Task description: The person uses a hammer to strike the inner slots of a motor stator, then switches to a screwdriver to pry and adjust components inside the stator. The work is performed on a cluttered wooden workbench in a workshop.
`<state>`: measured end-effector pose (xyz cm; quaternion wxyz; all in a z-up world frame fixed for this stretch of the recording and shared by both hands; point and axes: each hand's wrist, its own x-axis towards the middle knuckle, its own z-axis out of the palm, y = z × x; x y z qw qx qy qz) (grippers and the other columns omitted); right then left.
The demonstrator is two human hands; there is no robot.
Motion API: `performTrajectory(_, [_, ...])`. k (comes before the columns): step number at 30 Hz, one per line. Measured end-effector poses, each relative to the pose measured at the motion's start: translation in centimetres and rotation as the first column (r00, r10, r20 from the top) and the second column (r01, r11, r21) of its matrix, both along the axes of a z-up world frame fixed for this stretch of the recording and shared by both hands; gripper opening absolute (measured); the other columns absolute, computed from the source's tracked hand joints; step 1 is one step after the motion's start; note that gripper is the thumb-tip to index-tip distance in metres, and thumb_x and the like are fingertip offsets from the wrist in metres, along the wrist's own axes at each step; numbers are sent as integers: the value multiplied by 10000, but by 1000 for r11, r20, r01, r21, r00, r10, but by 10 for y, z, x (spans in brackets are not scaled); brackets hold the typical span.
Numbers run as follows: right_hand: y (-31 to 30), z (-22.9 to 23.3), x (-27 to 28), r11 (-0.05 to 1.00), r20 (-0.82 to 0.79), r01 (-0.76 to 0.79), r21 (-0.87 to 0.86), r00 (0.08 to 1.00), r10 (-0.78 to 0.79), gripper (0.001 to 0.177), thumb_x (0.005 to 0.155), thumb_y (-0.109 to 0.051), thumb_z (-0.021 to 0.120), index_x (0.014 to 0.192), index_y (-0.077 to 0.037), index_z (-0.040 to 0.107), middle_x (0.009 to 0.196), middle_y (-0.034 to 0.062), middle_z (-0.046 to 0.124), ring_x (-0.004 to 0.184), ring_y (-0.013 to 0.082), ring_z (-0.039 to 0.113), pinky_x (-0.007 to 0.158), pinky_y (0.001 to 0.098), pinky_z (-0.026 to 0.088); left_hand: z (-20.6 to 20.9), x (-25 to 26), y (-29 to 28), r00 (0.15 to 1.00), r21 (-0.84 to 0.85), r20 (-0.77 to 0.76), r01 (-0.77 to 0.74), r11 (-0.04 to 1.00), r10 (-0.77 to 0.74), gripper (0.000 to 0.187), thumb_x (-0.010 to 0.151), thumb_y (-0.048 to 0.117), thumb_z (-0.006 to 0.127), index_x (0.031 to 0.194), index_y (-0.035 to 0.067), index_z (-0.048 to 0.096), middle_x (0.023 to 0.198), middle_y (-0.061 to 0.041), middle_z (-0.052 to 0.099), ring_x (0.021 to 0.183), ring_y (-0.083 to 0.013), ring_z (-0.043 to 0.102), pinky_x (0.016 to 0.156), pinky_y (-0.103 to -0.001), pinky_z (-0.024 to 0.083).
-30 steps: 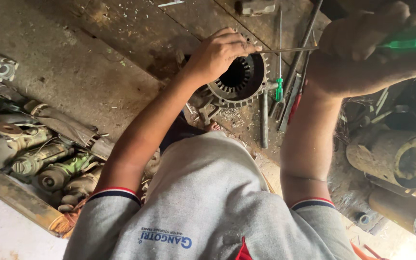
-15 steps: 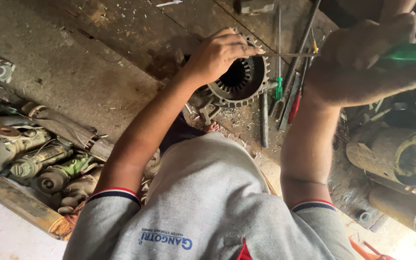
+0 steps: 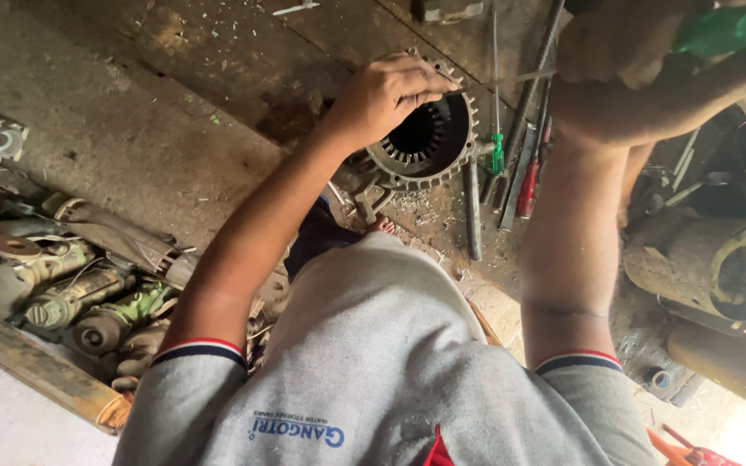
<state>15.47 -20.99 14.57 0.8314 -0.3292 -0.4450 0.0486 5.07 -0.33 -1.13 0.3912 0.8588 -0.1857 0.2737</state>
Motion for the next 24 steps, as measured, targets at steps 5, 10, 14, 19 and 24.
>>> performTrajectory(5, [2, -9, 9, 994, -18, -73, -78, 997, 71, 745, 926, -826, 200, 851, -141, 485, 528, 18, 213, 380, 161, 179, 370, 345, 146, 11, -3, 5, 996, -20, -81, -26, 999, 24, 143, 960, 170, 789, 1101, 146, 791, 1041, -36, 767, 945, -205, 746, 863, -353, 618])
performTrajectory(10, [0, -16, 19, 969, -61, -154, -193, 988, 145, 768, 880, -880, 227, 754, -145, 411, 515, 17, 198, 391, 166, 183, 397, 339, 145, 20, -6, 5, 995, -50, -101, -29, 998, 24, 151, 985, 171, 771, 1128, 124, 766, 1067, -57, 762, 955, -227, 753, 847, -353, 619])
performTrajectory(14, [5, -21, 25, 931, -97, -224, -288, 974, 205, 799, 843, -923, 248, 676, -149, 352, 504, 16, 186, 399, 170, 187, 418, 333, 144, 24, -11, 5, 992, -47, -113, -57, 997, 52, 160, 968, 138, 773, 1126, 114, 762, 1045, -66, 766, 956, -255, 751, 831, -375, 610])
performTrajectory(19, [-1, -42, 39, 949, -54, -175, -261, 985, 167, 783, 866, -923, 219, 668, -175, 342, 500, 6, 159, 392, 160, 158, 407, 332, 132, 30, -9, 5, 995, -83, -92, -33, 996, 26, 156, 968, 122, 778, 1122, 112, 754, 1075, -58, 766, 969, -246, 757, 845, -364, 616])
performTrajectory(24, [-17, -80, 63, 987, 13, 60, -146, 998, -58, 365, 1066, -645, 217, 1298, -391, 341, 570, 69, 269, 395, 180, 210, 392, 353, 227, 26, -10, 4, 996, -62, -91, -32, 998, 26, 165, 960, 104, 778, 1125, 103, 766, 1056, -50, 765, 952, -233, 758, 844, -361, 622])
